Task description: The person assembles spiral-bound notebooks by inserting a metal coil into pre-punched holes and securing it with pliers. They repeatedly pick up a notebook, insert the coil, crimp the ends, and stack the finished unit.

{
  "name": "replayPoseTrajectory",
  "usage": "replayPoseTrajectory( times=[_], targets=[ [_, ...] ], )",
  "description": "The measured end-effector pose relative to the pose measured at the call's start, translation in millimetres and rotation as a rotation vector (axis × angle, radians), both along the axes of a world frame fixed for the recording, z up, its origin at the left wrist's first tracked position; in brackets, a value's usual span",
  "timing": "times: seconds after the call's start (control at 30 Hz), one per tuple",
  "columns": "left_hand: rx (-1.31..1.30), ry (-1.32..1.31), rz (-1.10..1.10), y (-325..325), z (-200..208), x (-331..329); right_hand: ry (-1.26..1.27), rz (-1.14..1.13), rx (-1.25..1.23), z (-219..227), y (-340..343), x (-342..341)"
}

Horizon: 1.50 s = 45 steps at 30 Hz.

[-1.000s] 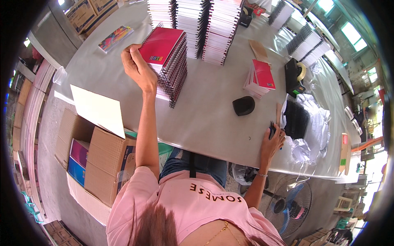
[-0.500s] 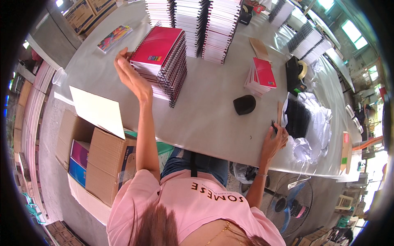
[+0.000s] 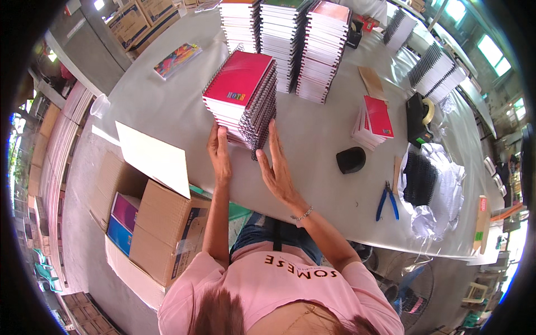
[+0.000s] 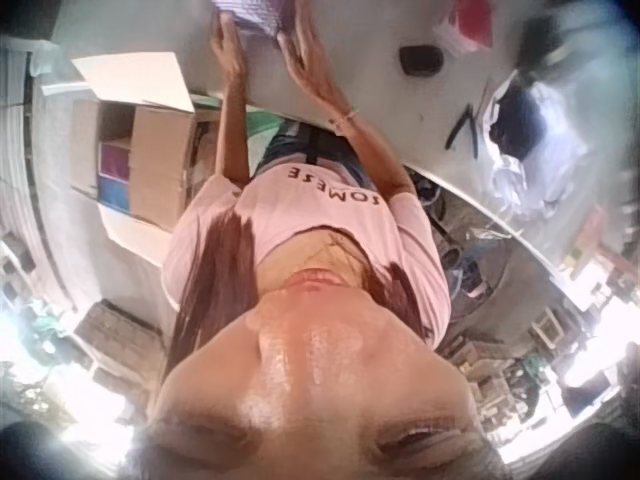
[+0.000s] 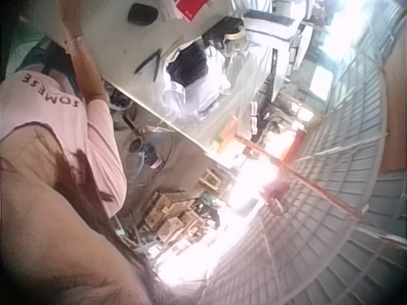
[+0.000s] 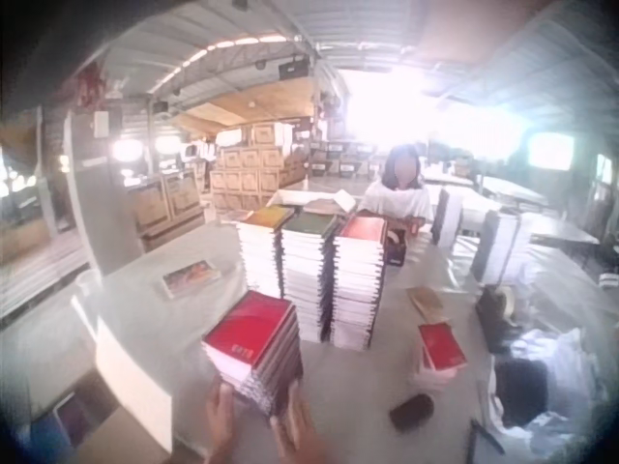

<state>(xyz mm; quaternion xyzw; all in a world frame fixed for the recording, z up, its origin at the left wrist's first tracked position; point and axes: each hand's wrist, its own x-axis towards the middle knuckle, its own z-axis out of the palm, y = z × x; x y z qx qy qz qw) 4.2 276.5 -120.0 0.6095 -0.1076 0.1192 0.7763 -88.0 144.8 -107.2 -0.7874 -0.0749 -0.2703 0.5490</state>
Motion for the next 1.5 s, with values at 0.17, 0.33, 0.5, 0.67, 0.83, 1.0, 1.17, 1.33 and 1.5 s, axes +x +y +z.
replayPoseTrajectory(
  times=[0.17,0.33,0.5,0.67,0.83,1.0,1.17,1.33,1.5],
  targets=[
    [-0.01,-0.026,0.015,-4.6,-3.6,-0.9,0.035,0.062,-0.06,-3.8,3.3,-2.2],
    [-0.006,0.02,0.019,-0.1,-13.7,4.8,0.042,0.049,-0.084,-3.3,3.3,-1.2],
    [-0.033,0.015,0.002,4.7,-23.6,12.2,-0.006,0.06,-0.111,-8.2,-1.4,2.1],
    [-0.048,-0.014,-0.004,-1.4,-12.7,6.6,0.002,0.078,-0.081,-6.6,-0.1,2.7],
    [-0.022,0.013,-0.045,1.7,-10.8,4.3,0.0,0.108,-0.083,-10.6,0.2,4.6],
    [-0.008,-0.04,-0.017,-3.6,-7.2,4.1,-0.014,0.138,-0.134,-10.0,4.2,3.4],
    [-0.015,-0.003,-0.014,-5.9,-3.9,-1.8,-0.009,0.126,-0.101,-17.0,9.1,3.2],
    [0.006,0.021,-0.026,0.1,-10.1,3.9,-0.004,0.167,-0.115,-18.6,5.8,6.8],
    [-0.017,0.017,-0.043,0.2,-12.0,4.3,0.004,0.169,-0.111,-16.3,4.4,5.2]
  ],
)
